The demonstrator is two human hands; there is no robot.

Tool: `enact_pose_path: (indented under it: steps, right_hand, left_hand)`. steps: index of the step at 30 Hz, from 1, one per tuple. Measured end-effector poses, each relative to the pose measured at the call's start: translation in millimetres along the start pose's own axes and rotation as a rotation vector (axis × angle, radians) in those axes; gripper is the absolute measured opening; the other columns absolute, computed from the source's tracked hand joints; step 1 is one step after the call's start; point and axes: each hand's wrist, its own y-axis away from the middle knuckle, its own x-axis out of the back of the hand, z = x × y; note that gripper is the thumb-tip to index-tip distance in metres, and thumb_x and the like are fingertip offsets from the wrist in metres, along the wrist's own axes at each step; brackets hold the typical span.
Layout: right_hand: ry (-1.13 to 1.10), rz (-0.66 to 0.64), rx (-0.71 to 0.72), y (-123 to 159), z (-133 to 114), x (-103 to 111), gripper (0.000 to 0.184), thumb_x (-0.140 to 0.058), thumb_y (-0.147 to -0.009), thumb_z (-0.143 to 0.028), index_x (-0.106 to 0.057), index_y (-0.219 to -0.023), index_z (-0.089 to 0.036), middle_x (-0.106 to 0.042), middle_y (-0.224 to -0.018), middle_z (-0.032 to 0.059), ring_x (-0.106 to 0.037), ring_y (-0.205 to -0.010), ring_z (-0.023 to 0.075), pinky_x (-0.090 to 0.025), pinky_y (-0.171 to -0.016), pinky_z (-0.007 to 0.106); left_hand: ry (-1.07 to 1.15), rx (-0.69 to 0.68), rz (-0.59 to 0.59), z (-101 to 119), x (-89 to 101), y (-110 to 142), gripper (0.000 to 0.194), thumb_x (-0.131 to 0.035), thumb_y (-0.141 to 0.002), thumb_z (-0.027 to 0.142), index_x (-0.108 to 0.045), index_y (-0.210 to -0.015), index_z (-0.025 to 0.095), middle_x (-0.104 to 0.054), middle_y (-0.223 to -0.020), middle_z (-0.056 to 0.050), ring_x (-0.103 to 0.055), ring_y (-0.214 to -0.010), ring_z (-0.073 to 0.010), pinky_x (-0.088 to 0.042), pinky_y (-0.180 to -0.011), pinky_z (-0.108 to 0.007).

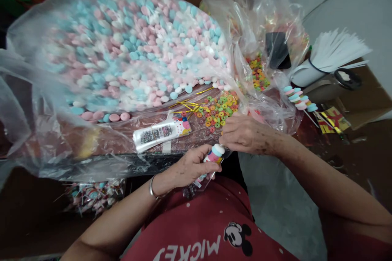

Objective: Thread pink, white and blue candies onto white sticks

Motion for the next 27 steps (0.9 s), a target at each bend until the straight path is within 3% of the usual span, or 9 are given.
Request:
enact_pose_path:
  steps: [6, 12, 19, 27]
  right_hand:
    - [0.057, -0.014, 0.034, -11, -1, -4, 0.036, -0.04, -0.099, -0.025, -0.063, -0.073, -0.018, -0.056, -0.069, 0.0005, -0.039, -0.068, 0.0154, -0.025, -0.069, 0.031]
    - [0.073, -0.06, 0.003, -12, -1, 8, 0.031, -0.043, -0.098, -0.024, -0.065, -0.076, -0.018, -0.059, -0.072, 0.0012, -0.041, -0.07, 0.0154, -0.026, -0.071, 0.03]
    - [0.13, -0.095, -0.027, -16, -5, 6, 0.03, -0.045, -0.095, -0.022, -0.063, -0.072, -0.017, -0.061, -0.071, 0.0014, -0.042, -0.068, 0.0155, -0.025, -0.07, 0.032]
    - [0.089, -0.109, -0.019, -31, -18, -25, 0.032, -0.046, -0.093, -0.024, -0.058, -0.064, -0.018, -0.059, -0.065, 0.0011, -0.041, -0.062, 0.0144, -0.022, -0.066, 0.032]
  left_hand:
    - [0.109, -0.024, 0.063, -2, -0.8, 0, 0.04, -0.074, -0.074, 0.046, -0.056, -0.09, 0.015, -0.067, -0.078, -0.004, -0.059, -0.061, -0.0118, -0.046, -0.06, -0.026]
    - [-0.013, 0.085, 0.085, -13, 10.7, 12, 0.034, -0.072, -0.076, 0.044, -0.053, -0.081, 0.017, -0.058, -0.056, 0.004, -0.051, -0.048, -0.0093, -0.04, -0.05, -0.022]
    - [-0.347, -0.12, 0.222, -23, 19.4, 15, 0.033, -0.066, -0.083, 0.046, -0.058, -0.097, 0.018, -0.056, -0.069, 0.005, -0.048, -0.061, -0.011, -0.039, -0.058, -0.022]
    - [-0.437, -0.214, 0.244, -30, 12.2, 10, 0.032, -0.064, -0.085, 0.046, -0.059, -0.096, 0.017, -0.058, -0.076, 0.003, -0.049, -0.069, -0.0128, -0.04, -0.066, -0.024]
